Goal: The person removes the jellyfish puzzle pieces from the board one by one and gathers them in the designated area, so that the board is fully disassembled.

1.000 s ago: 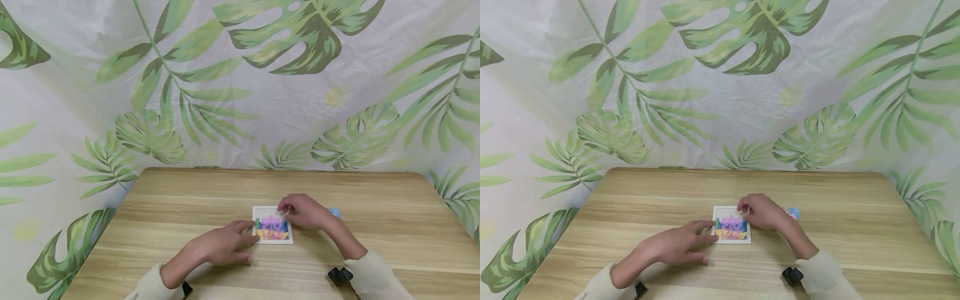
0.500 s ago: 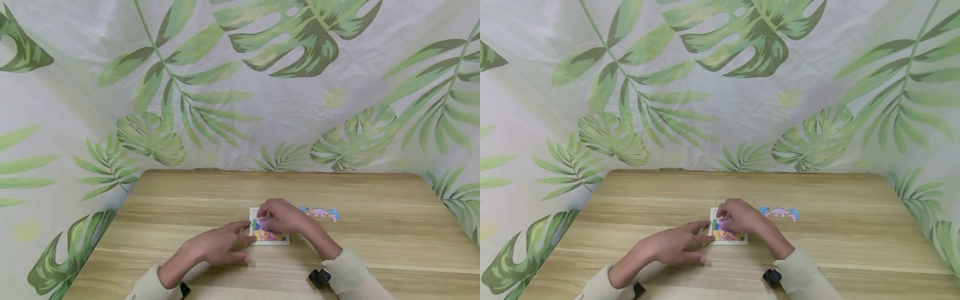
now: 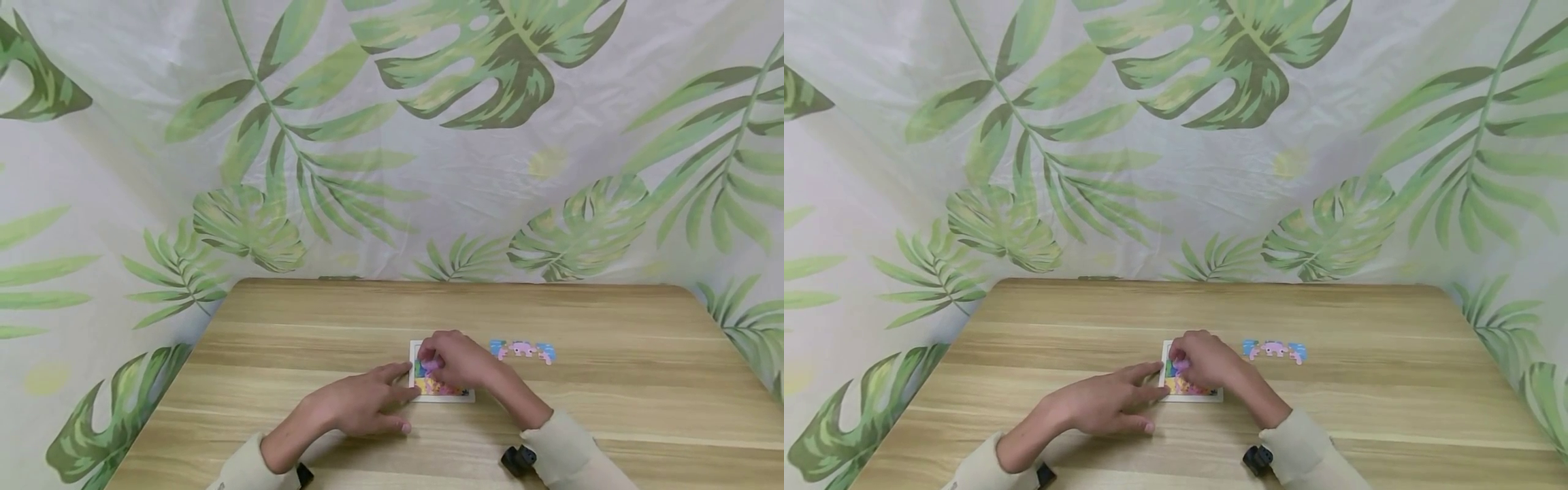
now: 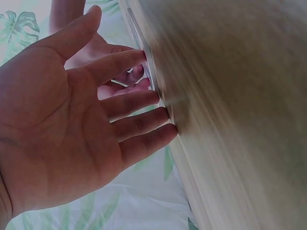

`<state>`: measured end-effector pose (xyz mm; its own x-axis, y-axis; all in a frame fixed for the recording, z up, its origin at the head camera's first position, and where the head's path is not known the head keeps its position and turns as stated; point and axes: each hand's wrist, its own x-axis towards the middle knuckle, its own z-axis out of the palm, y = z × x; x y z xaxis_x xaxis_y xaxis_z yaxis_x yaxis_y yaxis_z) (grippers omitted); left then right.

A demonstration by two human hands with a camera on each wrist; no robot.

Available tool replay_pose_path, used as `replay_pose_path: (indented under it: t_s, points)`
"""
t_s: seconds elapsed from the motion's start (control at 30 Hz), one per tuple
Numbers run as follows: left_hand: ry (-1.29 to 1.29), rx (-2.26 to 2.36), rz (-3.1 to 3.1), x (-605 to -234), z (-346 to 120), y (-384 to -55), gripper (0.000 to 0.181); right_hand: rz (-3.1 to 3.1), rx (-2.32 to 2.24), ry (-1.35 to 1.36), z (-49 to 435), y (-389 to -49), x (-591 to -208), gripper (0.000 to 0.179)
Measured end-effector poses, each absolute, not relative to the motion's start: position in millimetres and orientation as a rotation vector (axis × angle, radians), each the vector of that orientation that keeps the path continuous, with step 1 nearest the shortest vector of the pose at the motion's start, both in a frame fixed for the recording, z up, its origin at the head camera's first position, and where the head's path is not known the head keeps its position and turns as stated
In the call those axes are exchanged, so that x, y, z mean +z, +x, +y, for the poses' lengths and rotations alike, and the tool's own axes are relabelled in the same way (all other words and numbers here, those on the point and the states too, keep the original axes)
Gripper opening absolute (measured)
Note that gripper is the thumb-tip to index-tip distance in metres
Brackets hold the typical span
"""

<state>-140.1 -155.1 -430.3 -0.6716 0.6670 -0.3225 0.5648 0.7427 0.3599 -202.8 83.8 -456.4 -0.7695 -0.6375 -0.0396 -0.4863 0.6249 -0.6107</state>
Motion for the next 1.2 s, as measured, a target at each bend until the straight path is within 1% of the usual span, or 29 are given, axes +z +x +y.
replay_pose_path:
  t_s: [0.17,0.33,0.53,0.7,0.83,1.2]
  points:
    - [0.945,0.305,2.506,-431.2,-154.7,-140.6,0.063,2.601,-0.889,-0.873,83.8,-203.5,-457.1,0.028]
    - [0.952,0.294,2.513,-431.5,-154.2,-141.0,0.063,2.600,-0.899,-0.867,85.0,-204.7,-458.4,0.027]
    - [0.965,0.296,2.512,-431.6,-153.7,-141.1,0.062,2.581,-0.925,-0.880,86.7,-205.7,-459.0,0.036]
    - [0.970,0.300,2.512,-432.1,-153.8,-141.3,0.063,2.546,-0.951,-0.941,87.5,-207.5,-459.2,0.029]
    - [0.961,0.302,2.515,-431.6,-154.0,-142.1,0.063,2.551,-0.932,-0.986,88.3,-208.3,-460.1,0.031]
    - [0.943,0.307,2.514,-431.0,-154.5,-140.5,0.062,2.568,-0.929,-0.945,89.4,-206.3,-461.7,0.014]
